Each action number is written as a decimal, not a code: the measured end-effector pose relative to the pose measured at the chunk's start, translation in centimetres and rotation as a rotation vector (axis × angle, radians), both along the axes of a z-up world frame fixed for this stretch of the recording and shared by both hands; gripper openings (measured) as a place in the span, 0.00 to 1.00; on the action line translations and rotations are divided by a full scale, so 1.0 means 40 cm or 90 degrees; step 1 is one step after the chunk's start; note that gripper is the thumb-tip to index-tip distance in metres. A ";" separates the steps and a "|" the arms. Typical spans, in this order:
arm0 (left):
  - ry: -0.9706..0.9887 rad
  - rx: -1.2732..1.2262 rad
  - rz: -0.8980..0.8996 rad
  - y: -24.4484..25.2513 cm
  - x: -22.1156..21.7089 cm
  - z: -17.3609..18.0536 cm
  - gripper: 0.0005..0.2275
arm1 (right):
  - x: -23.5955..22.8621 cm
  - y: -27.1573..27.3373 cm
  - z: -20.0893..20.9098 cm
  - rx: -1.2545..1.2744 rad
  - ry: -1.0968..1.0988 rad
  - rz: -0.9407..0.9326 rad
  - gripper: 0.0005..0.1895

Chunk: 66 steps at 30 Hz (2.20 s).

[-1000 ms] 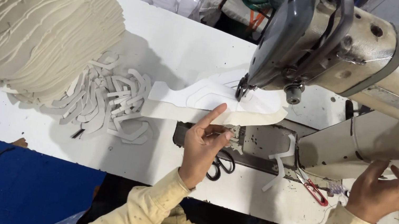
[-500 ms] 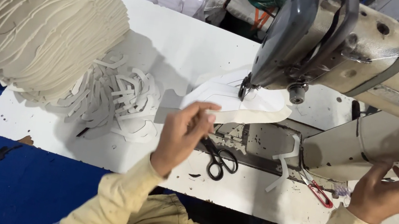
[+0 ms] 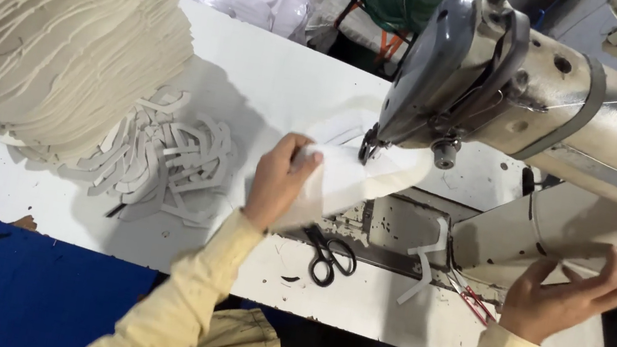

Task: The person repeatedly picks up white shoe upper pieces and smaller white fabric strips from a stack, aligns them, and sews them together using a sewing machine. After sewing, the person uses scissors to trim excess material and places the finished pieces back onto the stack. The process is repeated continuously throughout the video.

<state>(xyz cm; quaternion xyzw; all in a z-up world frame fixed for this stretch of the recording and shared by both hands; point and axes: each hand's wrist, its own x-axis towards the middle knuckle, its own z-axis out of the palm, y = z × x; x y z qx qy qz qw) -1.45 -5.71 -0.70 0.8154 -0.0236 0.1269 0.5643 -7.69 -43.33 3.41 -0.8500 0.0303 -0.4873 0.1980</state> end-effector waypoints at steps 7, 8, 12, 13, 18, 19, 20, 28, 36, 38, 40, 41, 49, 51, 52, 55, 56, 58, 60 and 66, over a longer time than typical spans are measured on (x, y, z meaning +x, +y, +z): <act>0.078 -0.259 -0.145 -0.092 -0.151 0.019 0.16 | -0.003 0.190 -0.096 0.315 0.099 0.317 0.26; 0.081 -0.272 -0.140 -0.097 -0.153 0.041 0.18 | -0.007 0.238 -0.135 0.475 0.258 0.473 0.25; 0.074 -0.295 -0.132 -0.107 -0.166 0.032 0.20 | -0.041 0.345 -0.153 0.659 0.385 0.478 0.24; 0.056 -0.326 -0.139 -0.111 -0.170 0.027 0.19 | -0.044 0.350 -0.148 0.660 0.423 0.452 0.21; 0.037 -0.445 -0.156 -0.122 -0.168 0.023 0.19 | -0.039 0.366 -0.100 0.632 0.433 0.447 0.16; 0.041 -0.460 -0.154 -0.123 -0.165 0.025 0.20 | -0.035 0.365 -0.104 0.637 0.426 0.448 0.16; 0.045 -0.475 -0.151 -0.126 -0.161 0.028 0.20 | -0.031 0.363 -0.108 0.642 0.420 0.450 0.15; 0.024 -0.499 -0.129 -0.139 -0.113 0.070 0.19 | 0.042 0.351 -0.108 0.628 0.392 0.451 0.15; 0.102 -0.462 -0.083 -0.130 -0.029 0.106 0.16 | 0.089 0.364 -0.092 0.643 0.393 0.455 0.13; 0.108 -0.402 -0.100 -0.115 -0.008 0.097 0.16 | 0.102 0.370 -0.117 0.620 0.340 0.502 0.13; 0.030 -0.185 -0.056 -0.089 -0.042 0.120 0.16 | 0.091 0.396 -0.156 0.610 0.332 0.475 0.12; -0.040 0.034 -0.014 -0.077 -0.064 0.125 0.17 | 0.076 0.408 -0.182 0.604 0.328 0.443 0.12; -0.175 0.151 0.043 -0.103 -0.171 0.095 0.20 | 0.038 0.488 -0.136 0.728 0.255 0.480 0.13; -0.169 0.121 0.038 -0.104 -0.161 0.088 0.19 | 0.043 0.474 -0.146 0.711 0.260 0.449 0.14; -0.176 0.111 0.041 -0.102 -0.154 0.086 0.19 | 0.049 0.469 -0.141 0.677 0.192 0.441 0.17; -0.157 0.101 0.041 -0.093 -0.127 0.084 0.18 | 0.062 0.466 -0.024 0.643 0.208 0.451 0.25; -0.132 0.106 0.036 -0.085 -0.116 0.084 0.18 | 0.066 0.471 0.031 0.646 0.287 0.468 0.29; -0.137 0.112 0.037 -0.077 -0.105 0.088 0.17 | 0.092 0.447 0.010 0.614 0.323 0.522 0.27; -0.152 0.118 0.039 -0.072 -0.083 0.097 0.16 | 0.121 0.430 -0.003 0.575 0.348 0.579 0.25; -0.160 0.131 0.032 -0.067 -0.071 0.115 0.16 | 0.136 0.433 0.001 0.626 0.324 0.601 0.26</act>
